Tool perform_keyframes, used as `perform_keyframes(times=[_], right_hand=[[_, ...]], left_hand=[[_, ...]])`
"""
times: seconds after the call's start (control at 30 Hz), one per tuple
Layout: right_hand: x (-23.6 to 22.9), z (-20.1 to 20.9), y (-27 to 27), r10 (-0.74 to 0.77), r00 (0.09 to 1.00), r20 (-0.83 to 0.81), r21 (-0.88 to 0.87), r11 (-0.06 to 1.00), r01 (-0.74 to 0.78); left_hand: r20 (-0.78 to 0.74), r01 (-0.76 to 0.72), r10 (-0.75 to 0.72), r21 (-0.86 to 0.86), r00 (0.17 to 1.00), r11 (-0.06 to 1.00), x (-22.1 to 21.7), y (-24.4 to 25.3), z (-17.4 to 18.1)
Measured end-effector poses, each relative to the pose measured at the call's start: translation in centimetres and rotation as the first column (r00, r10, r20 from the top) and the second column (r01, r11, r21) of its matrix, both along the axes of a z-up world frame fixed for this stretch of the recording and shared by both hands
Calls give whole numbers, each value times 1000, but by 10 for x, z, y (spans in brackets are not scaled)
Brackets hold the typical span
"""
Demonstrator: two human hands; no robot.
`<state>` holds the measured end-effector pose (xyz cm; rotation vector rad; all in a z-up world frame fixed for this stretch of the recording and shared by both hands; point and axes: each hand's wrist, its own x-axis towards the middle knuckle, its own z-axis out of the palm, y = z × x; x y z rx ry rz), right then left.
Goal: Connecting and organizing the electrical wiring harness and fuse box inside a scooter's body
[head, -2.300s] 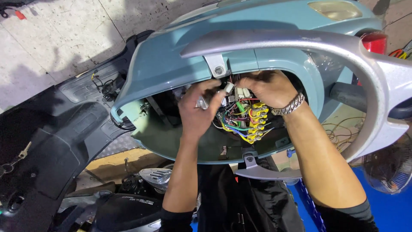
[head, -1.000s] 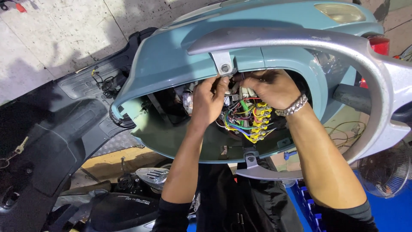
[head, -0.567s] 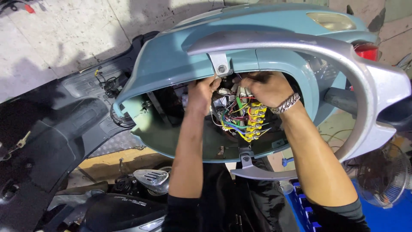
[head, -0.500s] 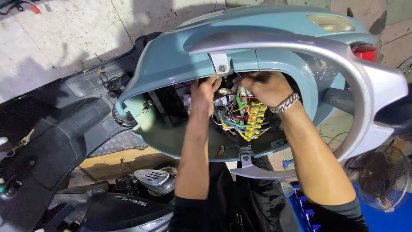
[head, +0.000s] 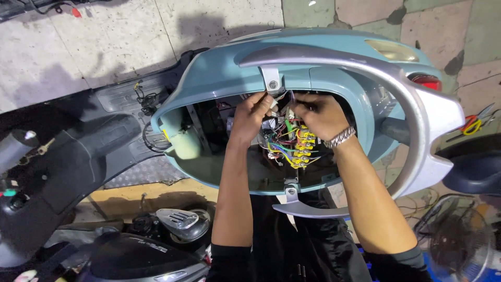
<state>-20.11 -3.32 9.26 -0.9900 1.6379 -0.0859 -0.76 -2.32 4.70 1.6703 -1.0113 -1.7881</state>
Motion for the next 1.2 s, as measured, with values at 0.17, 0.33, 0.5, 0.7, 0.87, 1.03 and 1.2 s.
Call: perform_keyframes(times=[0.17, 0.33, 0.5, 0.7, 0.87, 1.03, 1.2], right_hand=[[-8, 37, 14, 0, 1000, -28, -107, 994, -3], [-16, 48, 49, -5, 999, -35, -309, 951, -6], [16, 116, 68, 104, 994, -21, -546, 832, -99], [87, 198, 91, 329, 933, 148, -554, 809, -197], [171, 234, 102, 473, 872, 124, -597, 737, -316], [288, 259, 118, 513, 855, 81, -530, 748, -399], [434, 279, 145, 538, 832, 131, -564, 731, -384]], left_hand=[[-27, -68, 66, -55, 997, 996, -2, 19, -12], [9, -150, 152, -140, 988, 979, -11, 32, -8], [195, -278, 359, -346, 913, 896, 19, 77, 47], [128, -453, 546, -420, 828, 786, 95, 142, 170], [156, -504, 641, -491, 752, 711, 185, 186, 241], [113, -587, 704, -468, 701, 660, 293, 224, 259], [105, -548, 648, -441, 755, 711, 412, 245, 266]])
